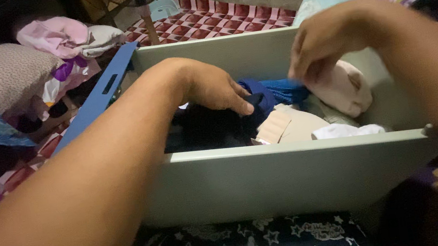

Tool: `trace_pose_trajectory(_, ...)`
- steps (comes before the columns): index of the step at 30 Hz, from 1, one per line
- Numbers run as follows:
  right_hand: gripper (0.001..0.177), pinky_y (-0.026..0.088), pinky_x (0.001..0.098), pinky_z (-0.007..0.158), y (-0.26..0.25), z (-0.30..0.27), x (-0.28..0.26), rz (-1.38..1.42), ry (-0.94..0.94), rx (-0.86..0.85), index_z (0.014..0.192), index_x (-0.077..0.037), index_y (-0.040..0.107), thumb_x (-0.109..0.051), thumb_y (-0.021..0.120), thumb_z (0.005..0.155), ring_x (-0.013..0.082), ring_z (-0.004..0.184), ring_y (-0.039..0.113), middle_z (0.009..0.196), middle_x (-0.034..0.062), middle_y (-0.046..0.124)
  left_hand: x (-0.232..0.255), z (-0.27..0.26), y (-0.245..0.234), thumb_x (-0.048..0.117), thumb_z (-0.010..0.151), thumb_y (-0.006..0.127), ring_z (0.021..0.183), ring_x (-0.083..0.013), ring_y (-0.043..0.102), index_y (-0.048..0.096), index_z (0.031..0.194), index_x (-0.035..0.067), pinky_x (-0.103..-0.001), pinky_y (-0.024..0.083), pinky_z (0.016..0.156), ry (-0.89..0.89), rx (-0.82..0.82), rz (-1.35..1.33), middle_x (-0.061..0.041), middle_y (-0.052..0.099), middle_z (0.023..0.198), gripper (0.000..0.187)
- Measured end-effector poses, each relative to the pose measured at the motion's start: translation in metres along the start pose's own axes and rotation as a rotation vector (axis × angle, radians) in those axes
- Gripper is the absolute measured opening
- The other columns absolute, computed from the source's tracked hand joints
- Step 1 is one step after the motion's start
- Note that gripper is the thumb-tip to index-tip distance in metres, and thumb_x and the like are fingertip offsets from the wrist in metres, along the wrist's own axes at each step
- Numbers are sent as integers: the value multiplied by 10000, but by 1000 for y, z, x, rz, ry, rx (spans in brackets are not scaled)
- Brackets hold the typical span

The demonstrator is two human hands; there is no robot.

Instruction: The person folds clothes taken from an open storage bin, untangles a white charging cable and charger, and places the folded clothes and cable into a dark backpack on the bed. They then adjust the packed items inside the backpack.

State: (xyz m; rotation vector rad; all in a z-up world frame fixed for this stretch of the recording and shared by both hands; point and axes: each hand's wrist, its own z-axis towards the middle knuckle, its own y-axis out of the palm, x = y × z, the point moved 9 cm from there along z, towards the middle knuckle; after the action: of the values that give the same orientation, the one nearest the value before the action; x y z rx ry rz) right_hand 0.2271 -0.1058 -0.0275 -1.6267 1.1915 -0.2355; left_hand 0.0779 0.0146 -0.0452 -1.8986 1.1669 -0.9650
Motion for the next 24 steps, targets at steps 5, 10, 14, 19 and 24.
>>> trace_pose_trajectory(5,572,424,408,1149,65,-6,-25,-473,-71,-339,1286,-86,648,-421,810,852,263,1306,610,1309,109,705,1,-6,5,547,855,614,1580,-285,113,393,1542,348,-631,99,1247,-1,-63,41,-18,279,1664,748)
trace_pose_trajectory(10,584,587,431,966,93,-1,-31,-387,-48,-562,1177,-27,733,-382,825,723,341,1130,739,1166,186,784,2,-13,4,559,883,618,1569,-300,202,508,1491,318,-648,104,1242,-23,-48,-16,-26,372,1637,663)
trace_pose_trajectory(14,591,644,395,930,93,4,-27,-377,-33,-490,1174,30,739,-392,828,769,310,1033,774,1130,210,782,3,-13,0,537,874,646,1533,-282,306,607,1419,308,-589,167,1240,1,12,-50,-18,465,1586,593)
trace_pose_trajectory(19,496,579,443,1001,36,3,-11,-261,-24,-207,1217,-42,737,-360,792,841,313,1097,768,1177,184,770,3,-11,-3,568,870,666,1506,-245,361,625,1392,332,-491,234,1242,64,43,-7,26,496,1561,574)
trace_pose_trajectory(24,474,571,453,970,32,-23,0,-385,-104,-476,1235,-88,706,-269,819,812,317,1124,662,1201,151,732,-1,-10,-4,557,869,635,1534,-274,304,585,1445,338,-548,176,1243,3,62,71,4,444,1598,618)
